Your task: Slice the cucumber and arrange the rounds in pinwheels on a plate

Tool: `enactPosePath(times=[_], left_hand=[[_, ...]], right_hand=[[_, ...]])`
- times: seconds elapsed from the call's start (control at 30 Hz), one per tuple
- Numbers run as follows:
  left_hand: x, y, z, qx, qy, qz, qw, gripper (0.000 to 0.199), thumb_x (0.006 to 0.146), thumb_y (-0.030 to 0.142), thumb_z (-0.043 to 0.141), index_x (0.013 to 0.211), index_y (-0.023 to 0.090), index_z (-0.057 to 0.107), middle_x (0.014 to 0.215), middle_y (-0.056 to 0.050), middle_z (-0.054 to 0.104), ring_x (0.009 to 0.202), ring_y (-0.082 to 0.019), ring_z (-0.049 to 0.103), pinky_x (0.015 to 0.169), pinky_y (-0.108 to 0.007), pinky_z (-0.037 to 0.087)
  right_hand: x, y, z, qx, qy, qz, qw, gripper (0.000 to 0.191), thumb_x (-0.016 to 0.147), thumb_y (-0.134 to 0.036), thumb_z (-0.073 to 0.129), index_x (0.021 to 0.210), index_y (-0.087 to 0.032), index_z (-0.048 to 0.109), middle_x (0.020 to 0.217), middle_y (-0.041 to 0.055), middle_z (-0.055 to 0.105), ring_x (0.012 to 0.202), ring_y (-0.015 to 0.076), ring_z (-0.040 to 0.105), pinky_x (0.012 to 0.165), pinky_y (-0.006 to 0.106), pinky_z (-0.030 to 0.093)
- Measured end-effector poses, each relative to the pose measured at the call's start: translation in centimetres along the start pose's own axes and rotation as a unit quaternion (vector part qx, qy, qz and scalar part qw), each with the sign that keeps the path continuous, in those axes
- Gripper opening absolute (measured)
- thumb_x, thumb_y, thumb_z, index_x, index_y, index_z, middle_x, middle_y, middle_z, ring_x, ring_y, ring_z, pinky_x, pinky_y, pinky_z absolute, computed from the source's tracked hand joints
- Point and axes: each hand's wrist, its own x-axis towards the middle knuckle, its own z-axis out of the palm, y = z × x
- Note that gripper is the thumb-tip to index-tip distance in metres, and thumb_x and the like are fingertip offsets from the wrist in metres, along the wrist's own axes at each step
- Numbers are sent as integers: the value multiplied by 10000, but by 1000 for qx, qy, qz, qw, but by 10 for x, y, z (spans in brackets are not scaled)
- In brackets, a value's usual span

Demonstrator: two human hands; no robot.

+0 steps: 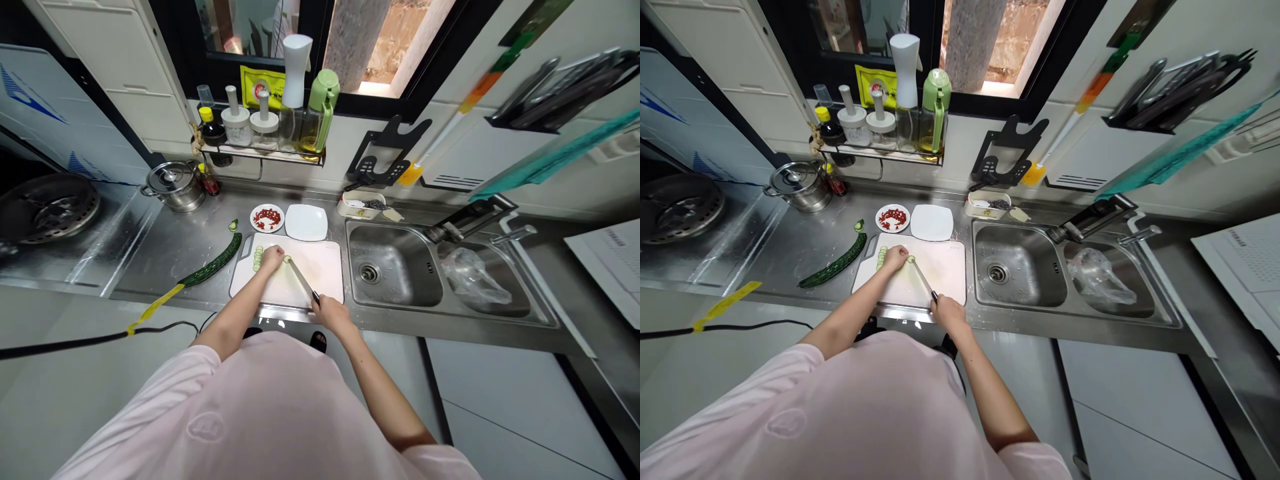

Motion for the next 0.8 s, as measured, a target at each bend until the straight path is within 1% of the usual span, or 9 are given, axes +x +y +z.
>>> enactPosePath(times=[0.27, 0.43, 0.6, 0.8], left_hand=[[1, -2, 1, -7, 0, 10, 1000, 101, 765, 218, 614, 840, 238, 680, 888, -5, 714, 833, -150, 633, 709, -237, 428], [0, -2, 1, -4, 0, 7, 1000, 121, 763, 212, 613, 854, 234, 689, 899, -11, 716, 845, -154, 633, 718, -236, 435], [-1, 0, -1, -8, -4, 8, 1000, 132, 764, 224, 616, 871, 231, 692, 901, -13, 717, 843, -147, 630, 724, -228, 431], [-1, 0, -1, -5, -1, 5, 1000, 121, 760, 220, 621, 855, 233, 693, 892, -12, 716, 842, -150, 629, 712, -234, 422]], right_hand=[[12, -8, 1, 4, 17, -7, 1000, 415, 932, -428, 340, 1060, -166, 636, 1051, 151, 685, 1001, 265, 640, 804, 344, 446], [11, -9, -1, 2, 11, -7, 1000, 424, 930, -420, 337, 1067, -156, 640, 1055, 162, 682, 1004, 278, 638, 806, 357, 449], [11, -11, -5, 5, 2, -7, 1000, 439, 933, -421, 329, 1096, -152, 634, 1069, 164, 675, 1015, 270, 631, 815, 345, 441], [11, -11, -6, 1, 4, -8, 1000, 425, 930, -412, 336, 1086, -153, 634, 1075, 158, 673, 1007, 270, 632, 803, 340, 443]])
